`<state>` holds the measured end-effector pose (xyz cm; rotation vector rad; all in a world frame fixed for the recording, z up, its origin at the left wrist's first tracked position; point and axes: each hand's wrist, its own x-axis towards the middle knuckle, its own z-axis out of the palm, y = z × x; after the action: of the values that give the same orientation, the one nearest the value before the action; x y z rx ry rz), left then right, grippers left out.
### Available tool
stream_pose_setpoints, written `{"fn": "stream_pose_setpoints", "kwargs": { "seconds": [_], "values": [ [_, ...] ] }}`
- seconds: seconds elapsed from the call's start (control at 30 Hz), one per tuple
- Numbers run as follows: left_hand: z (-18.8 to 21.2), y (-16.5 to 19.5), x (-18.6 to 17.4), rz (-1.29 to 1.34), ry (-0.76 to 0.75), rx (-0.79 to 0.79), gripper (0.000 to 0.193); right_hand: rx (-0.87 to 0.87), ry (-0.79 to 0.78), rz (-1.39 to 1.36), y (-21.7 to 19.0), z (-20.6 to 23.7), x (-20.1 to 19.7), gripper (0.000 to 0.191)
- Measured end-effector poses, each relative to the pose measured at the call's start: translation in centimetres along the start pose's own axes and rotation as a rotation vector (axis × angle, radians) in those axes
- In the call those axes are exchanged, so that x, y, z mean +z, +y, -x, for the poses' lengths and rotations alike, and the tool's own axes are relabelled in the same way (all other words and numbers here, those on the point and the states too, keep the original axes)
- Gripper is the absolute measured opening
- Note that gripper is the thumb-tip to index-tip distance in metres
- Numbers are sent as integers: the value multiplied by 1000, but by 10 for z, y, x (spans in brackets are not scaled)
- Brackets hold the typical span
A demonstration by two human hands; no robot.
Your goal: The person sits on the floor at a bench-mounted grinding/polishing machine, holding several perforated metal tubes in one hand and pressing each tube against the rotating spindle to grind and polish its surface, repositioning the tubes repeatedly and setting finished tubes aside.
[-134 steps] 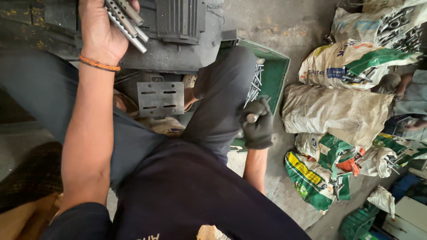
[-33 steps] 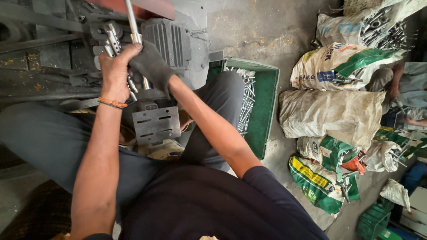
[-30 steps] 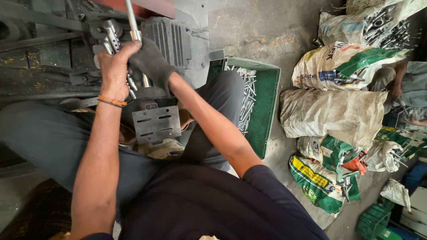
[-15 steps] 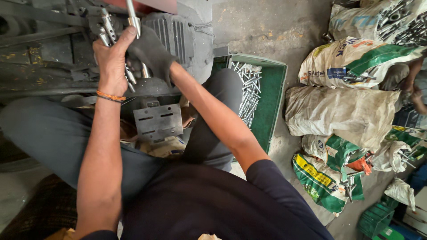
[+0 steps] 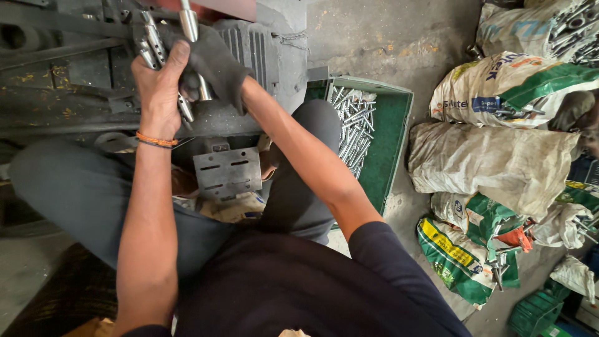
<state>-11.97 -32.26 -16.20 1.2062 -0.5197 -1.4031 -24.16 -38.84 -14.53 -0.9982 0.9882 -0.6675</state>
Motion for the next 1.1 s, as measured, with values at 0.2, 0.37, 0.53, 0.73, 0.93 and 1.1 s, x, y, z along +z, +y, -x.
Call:
{"fn": "stream_pose_setpoints", "kwargs": {
  "seconds": [0.2,0.37,0.53,0.73,0.93,1.1],
  "values": [
    [0,1,1,-60,16,-26,36,23,-37,-1,2,-3,-9,28],
    [-1,-1,1,-13,24,-1,36,-86,-119,86,11,-14,-15,29],
    [1,2,2,-21,5,9,41,185,-12,-251,12,-23,-8,34],
    [2,9,8,6,12,27,49,215,-111,-322,2,-31,-9,35],
    [3,13,9,-46,-6,33,56,73,-223,-203,10,-30,-16,34],
    [4,14,7,-56,47,-4,62,-79,-310,-119,15,-28,-24,21]
  ]
}}
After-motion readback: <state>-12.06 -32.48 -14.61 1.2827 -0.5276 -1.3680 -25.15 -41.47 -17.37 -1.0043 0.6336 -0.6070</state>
